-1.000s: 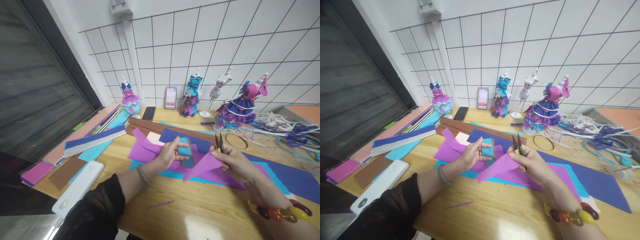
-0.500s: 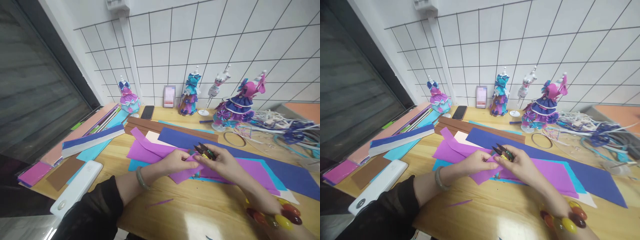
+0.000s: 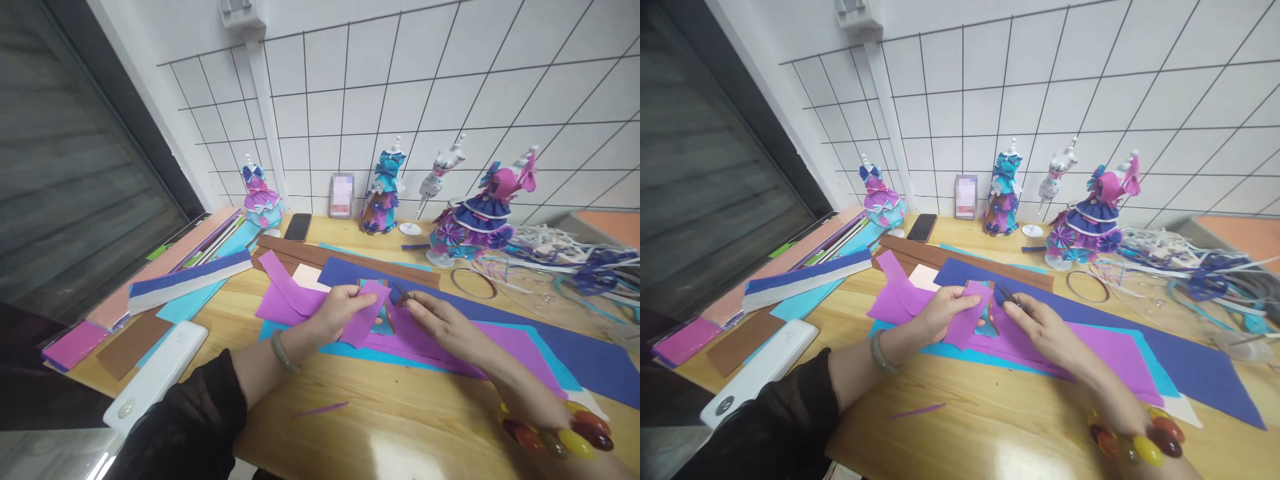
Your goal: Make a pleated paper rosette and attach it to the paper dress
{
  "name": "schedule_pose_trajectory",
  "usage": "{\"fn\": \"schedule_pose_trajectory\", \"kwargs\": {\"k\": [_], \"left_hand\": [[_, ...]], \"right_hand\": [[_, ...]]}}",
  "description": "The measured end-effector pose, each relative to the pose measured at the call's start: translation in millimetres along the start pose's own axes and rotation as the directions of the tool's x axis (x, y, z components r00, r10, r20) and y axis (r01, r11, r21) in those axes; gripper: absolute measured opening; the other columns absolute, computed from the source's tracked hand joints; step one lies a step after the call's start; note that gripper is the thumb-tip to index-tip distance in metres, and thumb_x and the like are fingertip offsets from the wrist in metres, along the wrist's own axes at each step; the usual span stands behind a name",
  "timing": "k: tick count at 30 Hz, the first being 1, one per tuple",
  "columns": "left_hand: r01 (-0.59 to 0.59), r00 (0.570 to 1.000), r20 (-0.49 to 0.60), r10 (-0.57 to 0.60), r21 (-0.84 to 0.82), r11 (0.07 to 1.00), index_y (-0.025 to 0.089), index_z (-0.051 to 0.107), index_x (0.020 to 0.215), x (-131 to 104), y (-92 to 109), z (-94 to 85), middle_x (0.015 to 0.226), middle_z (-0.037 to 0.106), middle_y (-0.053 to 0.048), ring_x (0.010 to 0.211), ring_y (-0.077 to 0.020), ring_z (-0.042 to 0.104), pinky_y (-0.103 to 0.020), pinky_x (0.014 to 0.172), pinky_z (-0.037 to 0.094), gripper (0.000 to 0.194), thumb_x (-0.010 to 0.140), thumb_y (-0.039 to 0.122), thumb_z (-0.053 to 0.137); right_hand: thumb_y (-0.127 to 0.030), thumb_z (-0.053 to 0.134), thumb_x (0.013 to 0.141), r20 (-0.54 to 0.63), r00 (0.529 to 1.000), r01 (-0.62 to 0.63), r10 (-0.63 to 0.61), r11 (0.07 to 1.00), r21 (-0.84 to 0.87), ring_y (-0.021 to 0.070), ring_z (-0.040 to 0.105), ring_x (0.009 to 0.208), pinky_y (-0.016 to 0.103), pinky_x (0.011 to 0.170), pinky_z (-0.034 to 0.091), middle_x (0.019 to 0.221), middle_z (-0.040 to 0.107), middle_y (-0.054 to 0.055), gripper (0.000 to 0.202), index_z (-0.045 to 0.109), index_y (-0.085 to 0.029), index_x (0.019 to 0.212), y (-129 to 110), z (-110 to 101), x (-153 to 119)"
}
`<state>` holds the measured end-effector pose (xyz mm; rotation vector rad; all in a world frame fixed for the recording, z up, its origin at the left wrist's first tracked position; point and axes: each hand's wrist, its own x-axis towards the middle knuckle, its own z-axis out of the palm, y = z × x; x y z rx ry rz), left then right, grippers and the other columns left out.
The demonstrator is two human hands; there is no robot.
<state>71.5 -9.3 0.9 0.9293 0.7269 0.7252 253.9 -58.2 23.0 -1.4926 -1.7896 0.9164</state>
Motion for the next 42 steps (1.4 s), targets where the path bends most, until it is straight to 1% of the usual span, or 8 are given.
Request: {"fn": "schedule_pose_trajectory", "kwargs": {"k": [6,12,16,22,26,30,38,42], "left_hand": [[0.035,0.999,0.028,-0.035,-0.016,0.999,0.009,0.06,0.076,0.9,-0.3,-0.4,0.067,0.062,-0.006,0.058,-0.0145,0.059,-0.033,0.064,0.049,0.032,0.06,0.034,0.07],[0.048,0.999,0.026,-0.048,-0.027,0.998,0.009,0.06,0.074,1.1,-2.5,-0.1,0.07,0.063,-0.007,0.062,-0.0151,0.06,-0.036,0.068,0.049,0.031,0.059,0.034,0.071],[0.041,0.998,0.049,-0.041,-0.012,0.999,0.008,0.061,0.074,-0.5,-2.3,0.1,0.07,0.063,-0.007,0.062,-0.0152,0.059,-0.036,0.069,0.049,0.035,0.058,0.037,0.071],[-0.018,0.996,0.092,0.013,0.052,0.998,0.007,0.063,0.076,-1.6,-3.8,-0.5,0.071,0.064,-0.008,0.064,-0.0146,0.059,-0.032,0.069,0.047,0.036,0.06,0.038,0.069],[0.035,0.994,0.1,-0.042,0.071,0.997,0.006,0.063,0.079,-1.4,-4.4,-0.8,0.07,0.064,-0.01,0.063,-0.0181,0.061,-0.036,0.067,0.048,0.04,0.059,0.039,0.07],[0.04,0.995,0.084,-0.049,0.105,0.994,0.006,0.063,0.079,0.8,-7.1,-3.0,0.07,0.064,-0.01,0.065,-0.0197,0.062,-0.034,0.064,0.048,0.041,0.058,0.04,0.069],[0.058,0.994,0.084,-0.073,0.168,0.984,0.008,0.063,0.082,0.6,-6.6,-3.6,0.07,0.065,-0.01,0.066,-0.0211,0.063,-0.028,0.055,0.046,0.04,0.06,0.041,0.068],[0.061,0.993,0.086,-0.075,0.154,0.986,0.009,0.064,0.079,-1.9,-3.5,-1.3,0.07,0.065,-0.01,0.066,-0.0207,0.063,-0.028,0.055,0.046,0.037,0.06,0.04,0.069]], "right_hand": [[-0.049,0.035,0.084,0.087,0.996,-0.017,0.019,0.999,-0.032,0.0106,0.035,0.052,0.022,0.049,0.029,0.058,0.039,-0.003,0.037,0.046,-0.019,0.065,5.4,-4.2,-1.8],[-0.05,0.036,0.083,0.142,0.987,-0.08,0.078,0.997,0.004,0.0086,0.022,0.049,0.022,0.044,0.019,0.055,0.025,-0.005,0.039,0.034,-0.019,0.059,7.3,-5.0,-4.8],[-0.049,0.037,0.083,0.146,0.987,-0.073,0.073,0.997,-0.005,0.0089,0.022,0.05,0.023,0.045,0.018,0.056,0.026,-0.005,0.038,0.035,-0.019,0.059,4.2,-5.7,-5.4],[-0.045,0.037,0.085,0.168,0.985,-0.02,0.028,0.998,-0.054,0.0102,0.023,0.053,0.024,0.048,0.019,0.058,0.025,-0.004,0.035,0.047,-0.018,0.065,-1.5,-6.6,-4.6],[-0.046,0.036,0.084,0.159,0.986,-0.032,0.041,0.998,-0.06,0.01,0.021,0.053,0.024,0.048,0.019,0.058,0.023,-0.004,0.036,0.04,-0.019,0.061,-1.5,-6.0,-4.5],[-0.049,0.037,0.083,0.148,0.988,-0.042,0.051,0.997,-0.061,0.0098,0.021,0.053,0.024,0.047,0.019,0.058,0.022,-0.004,0.039,0.031,-0.02,0.058,-0.3,-4.9,-4.4],[-0.047,0.037,0.083,0.142,0.99,-0.016,0.026,0.998,-0.069,0.0103,0.023,0.052,0.024,0.047,0.02,0.057,0.027,-0.004,0.038,0.041,-0.019,0.058,-1.2,-4.8,-5.3],[-0.049,0.039,0.082,0.129,0.991,-0.029,0.039,0.996,-0.081,0.01,0.022,0.052,0.024,0.047,0.02,0.057,0.024,-0.004,0.039,0.04,-0.019,0.057,0.5,-3.4,-4.7]]}}
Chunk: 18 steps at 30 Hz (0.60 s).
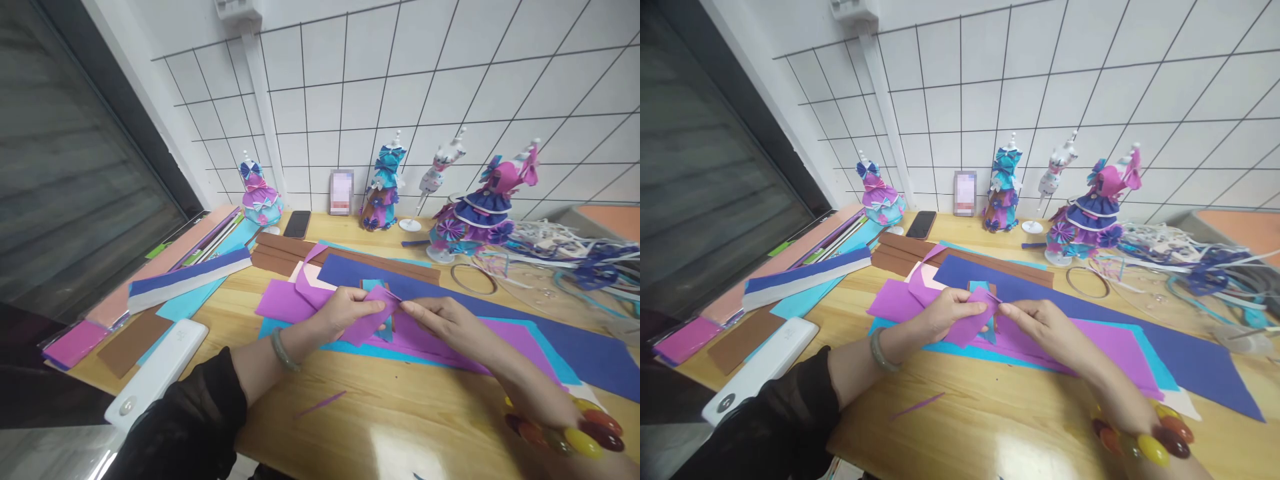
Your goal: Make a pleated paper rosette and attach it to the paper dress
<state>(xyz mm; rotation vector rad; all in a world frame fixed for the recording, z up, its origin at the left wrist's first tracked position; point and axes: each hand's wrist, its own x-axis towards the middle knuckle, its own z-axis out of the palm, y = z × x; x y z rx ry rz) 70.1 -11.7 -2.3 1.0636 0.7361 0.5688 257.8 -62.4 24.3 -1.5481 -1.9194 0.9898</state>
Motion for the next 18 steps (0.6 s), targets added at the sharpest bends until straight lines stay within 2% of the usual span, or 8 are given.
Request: {"fn": "schedule_pose_trajectory", "kwargs": {"k": [9,13,18], "left_hand": [[-0.025,1.0,0.018,0.025,0.022,0.999,0.008,0.064,0.076,-0.8,1.1,-0.1,0.071,0.066,-0.012,0.063,-0.0193,0.062,-0.029,0.056,0.046,0.037,0.061,0.041,0.067],[-0.02,0.999,0.026,0.019,0.01,1.0,0.008,0.064,0.075,0.3,0.8,-0.7,0.068,0.065,-0.01,0.063,-0.0186,0.061,-0.029,0.059,0.046,0.037,0.06,0.041,0.068],[-0.02,1.0,0.021,0.021,-0.017,1.0,0.009,0.064,0.073,0.7,-0.6,-1.5,0.066,0.064,-0.007,0.061,-0.0174,0.061,-0.03,0.06,0.047,0.036,0.058,0.041,0.07]], "right_hand": [[-0.05,0.039,0.081,0.011,1.0,-0.009,0.009,1.0,-0.012,0.0093,0.022,0.051,0.023,0.046,0.019,0.055,0.024,-0.004,0.04,0.051,-0.017,0.062,0.2,-1.3,-0.6],[-0.052,0.039,0.081,0.013,1.0,-0.013,0.013,1.0,-0.007,0.0093,0.022,0.05,0.023,0.046,0.02,0.054,0.024,-0.005,0.041,0.049,-0.017,0.06,-1.6,-1.4,-1.2],[-0.05,0.039,0.082,0.029,0.999,0.036,-0.036,0.999,0.007,0.0111,0.032,0.054,0.023,0.05,0.026,0.056,0.039,-0.003,0.04,0.053,-0.018,0.063,-6.7,-1.4,-2.1]]}}
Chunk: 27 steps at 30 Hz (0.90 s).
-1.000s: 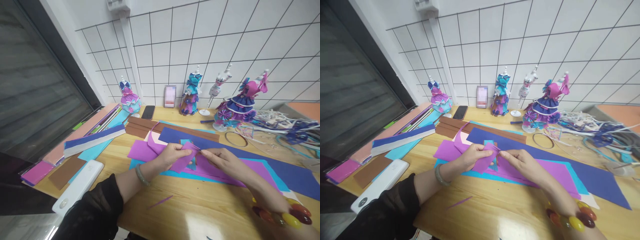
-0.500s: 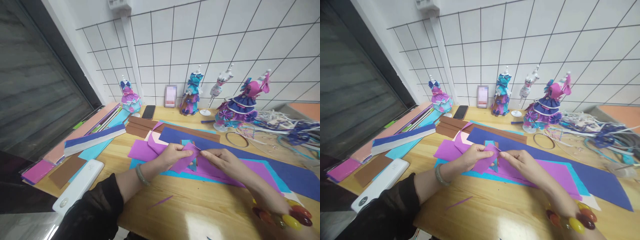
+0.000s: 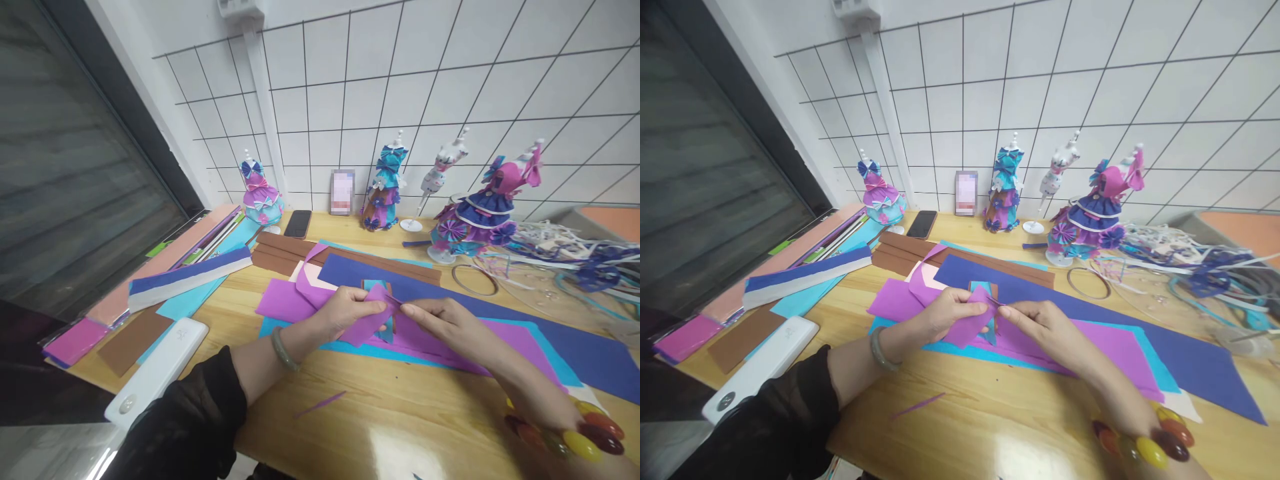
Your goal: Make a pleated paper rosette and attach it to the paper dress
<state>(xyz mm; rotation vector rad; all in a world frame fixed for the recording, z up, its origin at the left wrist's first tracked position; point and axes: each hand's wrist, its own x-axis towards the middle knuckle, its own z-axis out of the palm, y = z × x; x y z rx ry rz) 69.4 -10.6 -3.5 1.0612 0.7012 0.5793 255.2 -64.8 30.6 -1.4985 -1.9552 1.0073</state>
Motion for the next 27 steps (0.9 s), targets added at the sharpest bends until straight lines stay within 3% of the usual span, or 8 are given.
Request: {"fn": "schedule_pose_trajectory", "kwargs": {"k": [4,12,16,22,27], "left_hand": [[0.003,1.0,0.014,-0.004,0.039,0.999,0.009,0.065,0.078,-0.5,-1.4,-0.3,0.071,0.065,-0.009,0.064,-0.0182,0.061,-0.031,0.061,0.046,0.04,0.058,0.043,0.069],[-0.033,0.999,0.017,0.031,0.137,0.99,0.008,0.065,0.078,0.3,-5.1,0.8,0.07,0.065,-0.008,0.057,-0.013,0.057,-0.024,0.053,0.041,0.037,0.062,0.042,0.065],[-0.003,1.0,0.0,0.003,0.168,0.986,0.008,0.066,0.077,-1.9,-4.0,3.0,0.07,0.065,-0.008,0.058,-0.0139,0.057,-0.024,0.053,0.04,0.037,0.062,0.042,0.065],[-0.038,0.998,-0.032,0.048,0.248,0.968,0.011,0.067,0.074,-2.2,-6.7,3.7,0.065,0.063,-0.005,0.058,-0.013,0.055,-0.024,0.055,0.039,0.036,0.06,0.044,0.065],[-0.07,0.996,-0.029,0.081,0.277,0.958,0.011,0.067,0.073,-1.6,-8.1,3.7,0.063,0.061,-0.003,0.057,-0.0119,0.052,-0.023,0.053,0.037,0.035,0.061,0.044,0.064]], "right_hand": [[-0.05,0.04,0.081,-0.003,1.0,-0.005,0.005,1.0,0.0,0.0121,0.038,0.055,0.024,0.052,0.03,0.058,0.048,-0.002,0.04,0.057,-0.018,0.063,-0.9,-0.4,0.1],[-0.052,0.038,0.081,-0.013,1.0,-0.011,0.011,1.0,-0.02,0.0135,0.041,0.058,0.024,0.053,0.032,0.063,0.051,0.0,0.041,0.056,-0.018,0.068,0.0,2.1,1.1],[-0.052,0.038,0.081,-0.036,0.999,-0.02,0.02,1.0,-0.02,0.0115,0.038,0.055,0.022,0.049,0.03,0.06,0.046,-0.002,0.039,0.054,-0.018,0.069,-2.4,3.7,1.0],[-0.053,0.038,0.081,-0.034,0.999,-0.034,0.034,0.999,-0.013,0.0094,0.025,0.05,0.023,0.045,0.022,0.053,0.028,-0.005,0.042,0.041,-0.019,0.057,4.3,6.0,2.0],[-0.054,0.039,0.08,-0.014,0.999,-0.051,0.051,0.999,-0.005,0.0094,0.023,0.05,0.023,0.046,0.02,0.054,0.024,-0.005,0.042,0.041,-0.019,0.057,6.3,6.9,2.8]]}}
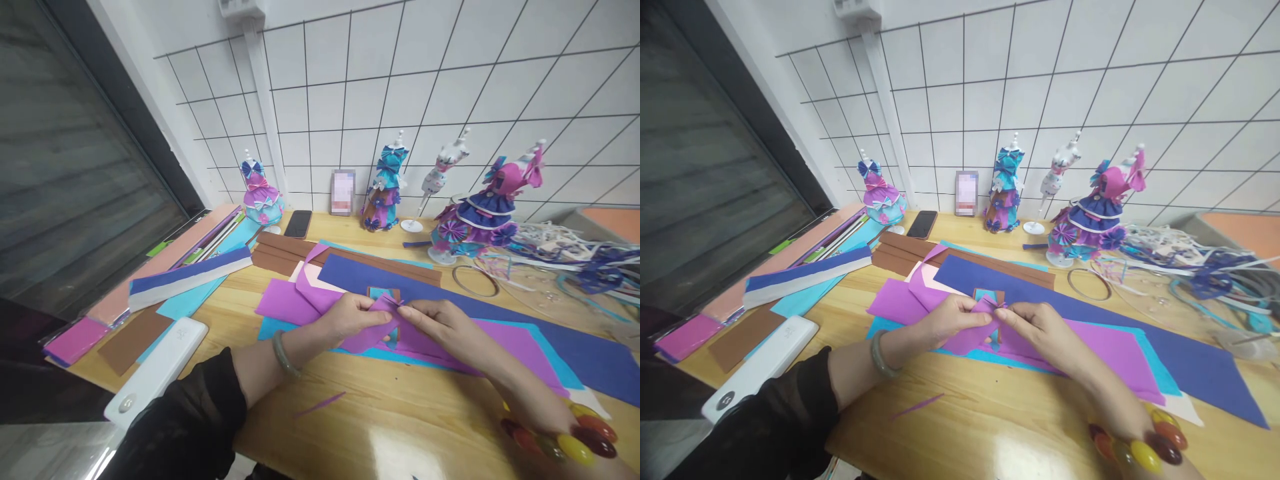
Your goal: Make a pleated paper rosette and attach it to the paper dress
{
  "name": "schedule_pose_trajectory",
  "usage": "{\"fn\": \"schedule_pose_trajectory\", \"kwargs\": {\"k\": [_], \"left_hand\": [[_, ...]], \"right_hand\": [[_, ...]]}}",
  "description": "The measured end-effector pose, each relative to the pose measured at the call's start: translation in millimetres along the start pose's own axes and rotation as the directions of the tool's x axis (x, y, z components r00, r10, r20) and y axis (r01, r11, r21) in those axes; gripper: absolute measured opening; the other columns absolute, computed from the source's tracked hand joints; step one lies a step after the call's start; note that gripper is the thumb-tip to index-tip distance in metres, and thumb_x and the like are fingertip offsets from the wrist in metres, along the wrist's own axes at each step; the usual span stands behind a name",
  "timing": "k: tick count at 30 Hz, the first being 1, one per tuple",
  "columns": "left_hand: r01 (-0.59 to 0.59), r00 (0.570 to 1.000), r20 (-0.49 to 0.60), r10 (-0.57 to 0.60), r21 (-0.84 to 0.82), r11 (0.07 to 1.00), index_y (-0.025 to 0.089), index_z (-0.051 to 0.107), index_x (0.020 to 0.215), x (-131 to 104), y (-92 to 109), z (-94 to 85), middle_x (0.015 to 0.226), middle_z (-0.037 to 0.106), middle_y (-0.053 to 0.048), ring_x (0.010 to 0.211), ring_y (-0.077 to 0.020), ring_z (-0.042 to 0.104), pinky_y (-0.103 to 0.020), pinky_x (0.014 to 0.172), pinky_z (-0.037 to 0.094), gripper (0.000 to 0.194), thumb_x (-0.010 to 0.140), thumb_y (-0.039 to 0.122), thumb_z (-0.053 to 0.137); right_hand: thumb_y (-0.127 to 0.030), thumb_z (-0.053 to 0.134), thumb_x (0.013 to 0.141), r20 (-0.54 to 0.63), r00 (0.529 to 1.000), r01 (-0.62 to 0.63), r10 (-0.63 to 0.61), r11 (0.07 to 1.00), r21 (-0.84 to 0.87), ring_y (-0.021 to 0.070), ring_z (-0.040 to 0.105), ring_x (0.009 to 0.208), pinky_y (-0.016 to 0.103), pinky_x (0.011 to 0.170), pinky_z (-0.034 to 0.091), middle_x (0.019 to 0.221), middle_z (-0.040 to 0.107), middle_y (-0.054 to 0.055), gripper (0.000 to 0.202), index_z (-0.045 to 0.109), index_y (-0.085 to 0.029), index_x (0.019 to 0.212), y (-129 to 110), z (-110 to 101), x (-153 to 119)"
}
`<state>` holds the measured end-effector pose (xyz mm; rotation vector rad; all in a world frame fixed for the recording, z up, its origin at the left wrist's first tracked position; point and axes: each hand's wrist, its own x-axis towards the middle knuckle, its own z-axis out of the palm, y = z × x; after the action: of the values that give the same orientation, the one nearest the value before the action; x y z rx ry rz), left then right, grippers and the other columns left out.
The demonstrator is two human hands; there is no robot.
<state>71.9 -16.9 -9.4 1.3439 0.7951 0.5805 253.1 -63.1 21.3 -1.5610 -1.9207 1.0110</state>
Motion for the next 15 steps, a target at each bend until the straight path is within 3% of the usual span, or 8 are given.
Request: {"fn": "schedule_pose_trajectory", "kwargs": {"k": [7,15], "left_hand": [[0.02,1.0,0.005,-0.02,0.018,1.0,0.011,0.066,0.075,-0.8,0.4,0.4,0.063,0.062,-0.004,0.056,-0.0133,0.053,-0.023,0.051,0.037,0.037,0.062,0.046,0.063],[0.043,0.999,-0.012,-0.043,0.01,0.999,0.01,0.066,0.073,-0.9,0.9,0.6,0.063,0.063,-0.004,0.056,-0.0133,0.054,-0.023,0.051,0.037,0.038,0.061,0.046,0.064]], "right_hand": [[-0.051,0.039,0.081,-0.008,1.0,0.001,-0.001,1.0,0.01,0.0094,0.022,0.051,0.023,0.046,0.019,0.055,0.023,-0.005,0.041,0.037,-0.019,0.056,-1.1,0.7,0.4],[-0.051,0.038,0.082,0.004,1.0,0.029,-0.029,1.0,0.008,0.01,0.026,0.052,0.023,0.048,0.024,0.054,0.029,-0.004,0.043,0.05,-0.017,0.058,1.3,2.5,2.2]]}}
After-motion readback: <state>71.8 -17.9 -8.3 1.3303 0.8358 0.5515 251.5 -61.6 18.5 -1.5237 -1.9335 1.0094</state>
